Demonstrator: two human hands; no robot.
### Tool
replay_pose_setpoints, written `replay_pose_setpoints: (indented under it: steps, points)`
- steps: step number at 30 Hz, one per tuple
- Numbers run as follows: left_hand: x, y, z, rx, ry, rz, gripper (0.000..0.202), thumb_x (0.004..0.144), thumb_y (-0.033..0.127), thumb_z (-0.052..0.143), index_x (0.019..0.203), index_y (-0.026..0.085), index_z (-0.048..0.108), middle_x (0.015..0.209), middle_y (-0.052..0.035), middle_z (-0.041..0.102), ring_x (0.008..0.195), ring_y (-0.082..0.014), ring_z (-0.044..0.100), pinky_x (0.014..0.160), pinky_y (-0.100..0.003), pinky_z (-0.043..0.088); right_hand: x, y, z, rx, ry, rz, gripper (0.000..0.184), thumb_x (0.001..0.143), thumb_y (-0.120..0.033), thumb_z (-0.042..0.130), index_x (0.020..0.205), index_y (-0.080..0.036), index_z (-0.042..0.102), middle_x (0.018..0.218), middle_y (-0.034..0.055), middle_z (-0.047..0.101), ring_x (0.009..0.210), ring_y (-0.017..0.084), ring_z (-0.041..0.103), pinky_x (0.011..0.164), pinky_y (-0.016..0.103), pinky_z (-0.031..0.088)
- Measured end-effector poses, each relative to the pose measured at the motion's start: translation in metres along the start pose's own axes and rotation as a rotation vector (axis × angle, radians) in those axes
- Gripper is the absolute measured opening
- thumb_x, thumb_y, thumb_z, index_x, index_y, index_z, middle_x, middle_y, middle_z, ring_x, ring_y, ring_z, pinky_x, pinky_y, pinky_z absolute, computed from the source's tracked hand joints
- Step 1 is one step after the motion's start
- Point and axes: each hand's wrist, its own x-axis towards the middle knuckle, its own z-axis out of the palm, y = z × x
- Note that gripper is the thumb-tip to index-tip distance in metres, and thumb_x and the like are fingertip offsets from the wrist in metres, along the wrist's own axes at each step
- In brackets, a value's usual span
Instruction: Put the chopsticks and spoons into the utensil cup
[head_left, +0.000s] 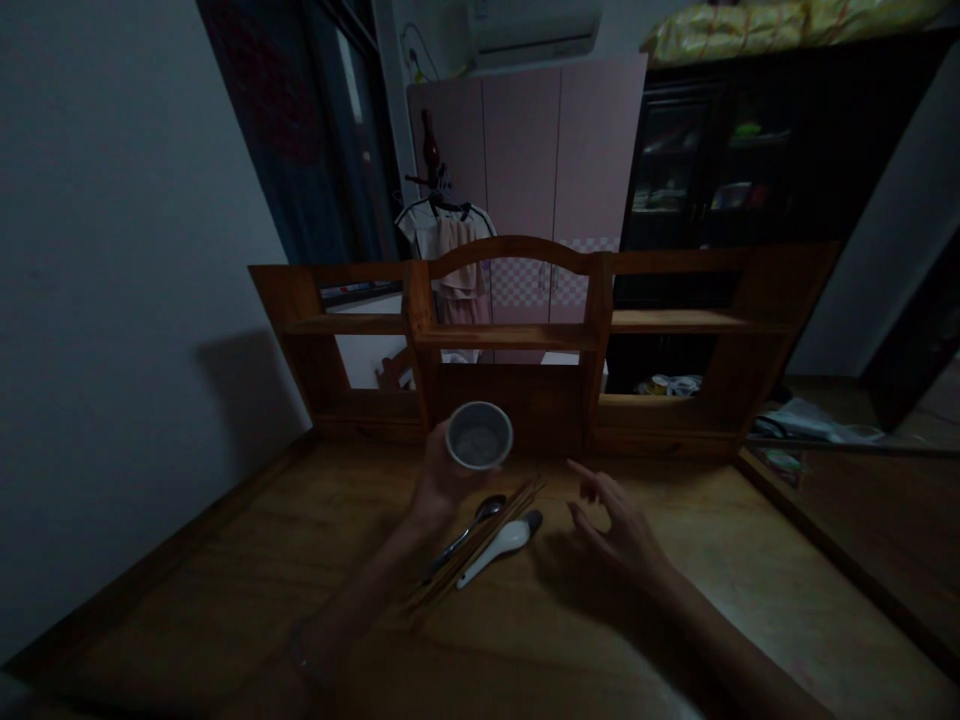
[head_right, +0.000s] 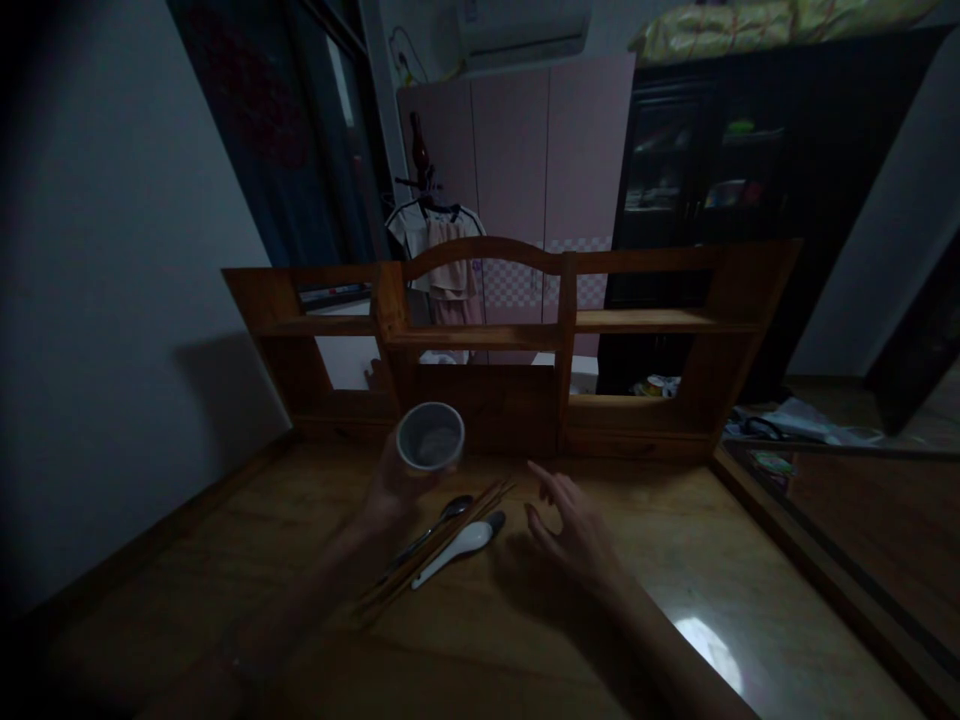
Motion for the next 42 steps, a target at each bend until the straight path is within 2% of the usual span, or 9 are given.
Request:
replay_pose_setpoints:
  steps: [3,7,13,15,20,23,28,32,42]
  points:
    - [-0.019,0.035,0.02,0.064,-0.192,0.33,0.077,0.059,0.043,0.081,0.125,0.019,0.05,0.131,-0.013,0.053,0.129,-0.0331,0.042,0.111,-0.051,0.03,0.002,-0.022,0.008,0.04,0.092,-0.065,0.076,0.083,-0.034,0.062,0.149,-0.024,0.024,0.138,0.0129,0.045,0.124,0.029,0.047,0.101,0.045,0.043]
    - [-0.036,0.043,0.027,0.042,-0.325,0.509,0.068,0.074,0.039,0.071,0.133,0.022,0.042,0.137,-0.0125,0.047,0.134,-0.0307,0.036,0.115,-0.053,0.021,0.002,-0.036,0.025,0.116,0.111,-0.13,0.081,0.081,-0.034,0.065,0.148,-0.024,0.022,0.147,0.013,0.035,0.133,0.032,0.038,0.109,0.051,0.035]
    - [-0.032,0.01,0.009,-0.005,-0.406,0.489,0.095,0.068,0.051,0.075,0.146,0.026,0.027,0.153,-0.0129,0.023,0.141,-0.0343,0.02,0.116,-0.057,0.012,0.007,-0.048,0.045,0.095,0.146,-0.057,0.08,0.071,-0.039,0.074,0.139,-0.022,0.036,0.139,0.0152,0.044,0.125,0.034,0.046,0.104,0.05,0.04]
    - [-0.031,-0.004,0.003,-0.067,-0.423,0.404,0.106,0.065,0.058,0.075,0.149,0.026,0.019,0.154,-0.0131,0.021,0.142,-0.0339,0.019,0.116,-0.056,0.013,0.008,-0.05,0.05,0.045,0.155,-0.001,0.084,0.068,-0.041,0.076,0.139,-0.021,0.036,0.137,0.0161,0.046,0.122,0.034,0.049,0.102,0.05,0.043]
    - [-0.034,-0.033,-0.005,-0.17,-0.334,0.009,0.061,0.094,0.05,0.041,0.147,0.026,0.022,0.151,-0.0104,0.029,0.14,-0.0228,0.027,0.114,-0.044,0.025,0.011,-0.037,0.057,-0.039,0.253,0.25,0.059,0.074,-0.047,0.07,0.123,-0.019,0.052,0.117,0.0143,0.061,0.104,0.031,0.06,0.089,0.047,0.049]
    - [-0.035,-0.038,-0.007,-0.18,-0.333,-0.082,0.048,0.099,0.043,0.028,0.144,0.025,0.026,0.145,-0.0099,0.037,0.135,-0.0194,0.034,0.112,-0.04,0.029,0.015,-0.021,0.051,-0.045,0.312,0.352,0.053,0.073,-0.051,0.069,0.114,-0.019,0.058,0.108,0.0111,0.065,0.105,0.031,0.059,0.089,0.047,0.047]
    - [-0.038,-0.034,-0.005,-0.149,-0.36,0.022,0.046,0.097,0.039,0.036,0.141,0.024,0.032,0.136,-0.0092,0.046,0.129,-0.0198,0.04,0.111,-0.041,0.031,0.019,0.013,0.032,-0.042,0.355,0.479,0.057,0.068,-0.057,0.07,0.107,-0.017,0.061,0.104,0.0135,0.067,0.1,0.033,0.06,0.084,0.048,0.047]
    - [-0.039,-0.026,0.0,-0.058,-0.393,0.108,0.048,0.094,0.037,0.044,0.14,0.024,0.036,0.137,-0.0093,0.045,0.13,-0.0221,0.039,0.11,-0.043,0.031,0.022,0.035,0.019,-0.013,0.266,0.413,0.058,0.067,-0.055,0.071,0.11,-0.017,0.061,0.107,0.0134,0.066,0.101,0.033,0.06,0.086,0.047,0.047]
    - [-0.039,-0.013,-0.003,0.148,-0.483,0.217,0.052,0.088,0.035,0.055,0.138,0.027,0.042,0.134,-0.0069,0.048,0.129,-0.0225,0.039,0.11,-0.042,0.035,0.014,0.04,0.015,0.013,0.121,0.262,0.058,0.07,-0.052,0.072,0.116,-0.019,0.058,0.115,0.0142,0.063,0.104,0.034,0.06,0.089,0.048,0.048]
